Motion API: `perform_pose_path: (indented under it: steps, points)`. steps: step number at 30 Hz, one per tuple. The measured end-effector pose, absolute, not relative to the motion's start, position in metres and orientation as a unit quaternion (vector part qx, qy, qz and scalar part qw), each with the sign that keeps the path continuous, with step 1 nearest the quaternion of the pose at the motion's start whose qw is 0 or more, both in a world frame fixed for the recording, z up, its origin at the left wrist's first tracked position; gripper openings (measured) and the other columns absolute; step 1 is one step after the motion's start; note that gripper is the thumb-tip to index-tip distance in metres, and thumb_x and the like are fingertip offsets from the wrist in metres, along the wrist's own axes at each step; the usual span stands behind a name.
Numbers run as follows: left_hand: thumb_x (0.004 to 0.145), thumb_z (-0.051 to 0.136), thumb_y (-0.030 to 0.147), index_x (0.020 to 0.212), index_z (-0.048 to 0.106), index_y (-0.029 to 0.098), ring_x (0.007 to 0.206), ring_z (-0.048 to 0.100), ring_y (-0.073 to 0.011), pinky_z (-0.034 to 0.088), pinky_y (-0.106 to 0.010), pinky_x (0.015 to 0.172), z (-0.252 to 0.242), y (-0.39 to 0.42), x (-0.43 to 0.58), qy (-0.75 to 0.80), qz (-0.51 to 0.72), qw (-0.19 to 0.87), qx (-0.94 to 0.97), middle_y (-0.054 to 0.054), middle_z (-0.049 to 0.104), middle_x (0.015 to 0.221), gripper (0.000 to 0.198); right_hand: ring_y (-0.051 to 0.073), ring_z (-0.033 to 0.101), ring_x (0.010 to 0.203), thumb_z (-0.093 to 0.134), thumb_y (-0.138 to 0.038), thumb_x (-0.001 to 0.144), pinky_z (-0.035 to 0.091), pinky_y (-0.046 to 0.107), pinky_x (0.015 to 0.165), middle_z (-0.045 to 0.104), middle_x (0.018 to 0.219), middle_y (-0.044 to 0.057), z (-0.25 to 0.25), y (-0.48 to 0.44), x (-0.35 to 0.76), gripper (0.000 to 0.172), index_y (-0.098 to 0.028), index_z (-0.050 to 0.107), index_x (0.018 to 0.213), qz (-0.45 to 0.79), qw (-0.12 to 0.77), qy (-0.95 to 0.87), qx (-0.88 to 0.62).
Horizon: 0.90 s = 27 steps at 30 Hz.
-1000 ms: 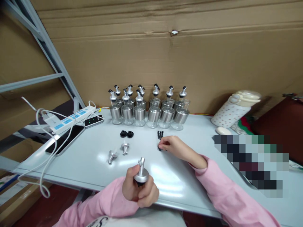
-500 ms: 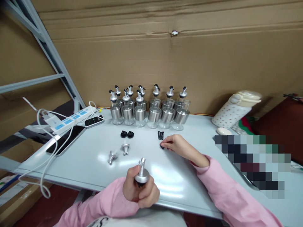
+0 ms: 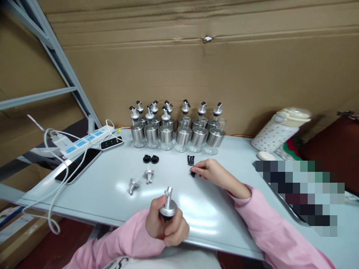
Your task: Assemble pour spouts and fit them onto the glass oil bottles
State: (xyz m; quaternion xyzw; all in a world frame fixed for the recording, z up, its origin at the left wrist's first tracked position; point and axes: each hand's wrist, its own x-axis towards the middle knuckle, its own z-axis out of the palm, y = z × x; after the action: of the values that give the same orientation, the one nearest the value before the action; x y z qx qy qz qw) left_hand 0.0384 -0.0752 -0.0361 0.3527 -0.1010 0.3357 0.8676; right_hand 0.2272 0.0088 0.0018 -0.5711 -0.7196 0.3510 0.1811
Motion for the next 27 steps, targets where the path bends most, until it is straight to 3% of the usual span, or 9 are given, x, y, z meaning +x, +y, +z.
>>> perform_pose_path:
  steps: [4, 12, 27]
  points:
    - [0.077, 0.031, 0.064, 0.041, 0.038, 0.019, 0.023, 0.026, -0.0067, 0.018, -0.023, 0.028, -0.035, -0.075, 0.038, -0.134, 0.334, 0.865, 0.35, 0.003, 0.033, 0.028, 0.058, 0.01, 0.043, 0.048, 0.052, -0.048, 0.073, 0.037, 0.025, 0.051, 0.057, 0.062, 0.003, 0.0, 0.01, 0.228, 0.043, -0.011, 0.069, 0.087, 0.354, 0.189, -0.717, -0.57]
    - [0.078, 0.022, 0.068, 0.037, 0.037, 0.02, 0.022, 0.027, -0.008, 0.017, -0.026, 0.029, -0.04, -0.076, 0.038, -0.064, 0.324, 0.875, 0.355, 0.001, 0.033, 0.027, 0.065, 0.011, 0.044, 0.048, 0.054, -0.041, 0.072, 0.038, 0.025, 0.052, 0.056, 0.057, 0.001, -0.001, 0.009, 0.229, 0.035, -0.013, 0.069, 0.085, 0.352, 0.182, -0.72, -0.57]
    - [0.081, 0.03, 0.059, 0.043, 0.038, 0.019, 0.023, 0.025, -0.006, 0.018, -0.023, 0.028, -0.034, -0.075, 0.039, -0.163, 0.349, 0.859, 0.339, 0.003, 0.032, 0.028, 0.056, 0.012, 0.045, 0.052, 0.051, -0.051, 0.073, 0.037, 0.025, 0.053, 0.057, 0.062, 0.002, 0.007, 0.007, 0.219, 0.04, -0.014, 0.065, 0.079, 0.323, 0.164, -0.728, -0.583]
